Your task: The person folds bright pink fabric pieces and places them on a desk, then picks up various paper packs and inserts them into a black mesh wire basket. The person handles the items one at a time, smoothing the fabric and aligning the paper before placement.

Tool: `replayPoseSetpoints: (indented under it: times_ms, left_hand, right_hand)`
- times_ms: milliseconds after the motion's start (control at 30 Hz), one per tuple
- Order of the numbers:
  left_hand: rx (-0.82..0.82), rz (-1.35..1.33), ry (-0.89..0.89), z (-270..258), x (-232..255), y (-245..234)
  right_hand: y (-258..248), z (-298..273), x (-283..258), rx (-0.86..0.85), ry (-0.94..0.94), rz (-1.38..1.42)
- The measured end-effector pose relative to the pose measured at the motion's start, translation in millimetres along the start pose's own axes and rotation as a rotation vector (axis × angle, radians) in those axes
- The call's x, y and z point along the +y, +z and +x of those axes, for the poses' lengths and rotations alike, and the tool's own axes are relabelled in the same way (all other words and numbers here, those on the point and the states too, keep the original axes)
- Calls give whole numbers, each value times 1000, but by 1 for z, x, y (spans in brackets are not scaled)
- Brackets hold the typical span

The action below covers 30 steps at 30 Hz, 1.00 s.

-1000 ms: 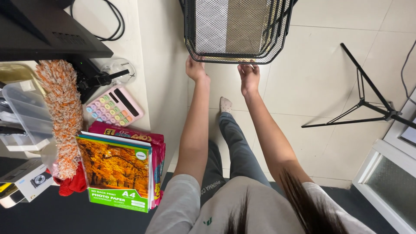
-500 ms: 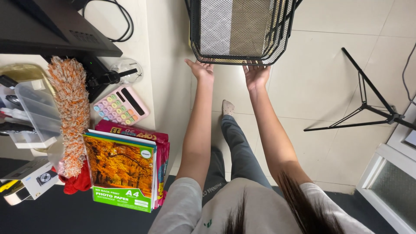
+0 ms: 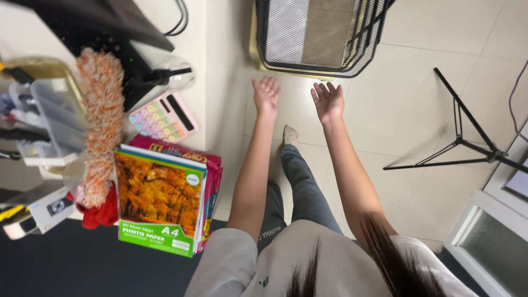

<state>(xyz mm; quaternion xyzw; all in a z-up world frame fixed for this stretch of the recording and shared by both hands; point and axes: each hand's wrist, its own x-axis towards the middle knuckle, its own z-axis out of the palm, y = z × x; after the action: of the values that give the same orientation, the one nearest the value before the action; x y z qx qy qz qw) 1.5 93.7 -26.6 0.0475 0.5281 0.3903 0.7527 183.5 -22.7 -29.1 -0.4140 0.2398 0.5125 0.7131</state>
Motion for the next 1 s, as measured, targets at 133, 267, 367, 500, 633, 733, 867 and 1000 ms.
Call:
replayPoseSetpoints:
  times_ms: [133, 267, 367, 500, 633, 733, 867, 1000]
  left_hand:
    - [-125, 426, 71, -109, 21, -8]
    - [-191, 539, 218, -212, 51, -39]
    - [-288, 808, 457, -305, 108, -54]
    - [-291, 1016, 711, -395, 186, -100]
    - [-4, 1151, 823, -427, 234, -193]
    - [194, 1270, 950, -400, 253, -298]
    - [418, 1467, 894, -408, 275, -378]
    - [583, 1677, 733, -415, 274, -415]
  right_hand:
    - [11, -75, 32, -160, 79, -262]
    - [68, -200, 67, -348, 124, -503]
    - [98, -288, 99, -442, 107, -698]
    - [106, -361, 151, -612, -39, -846]
    - [104, -414, 200, -709, -56, -906]
    - [71, -424, 240, -725, 14, -895]
    - [52, -449, 271, -702, 87, -917]
    - [35, -458, 294, -633, 95, -978]
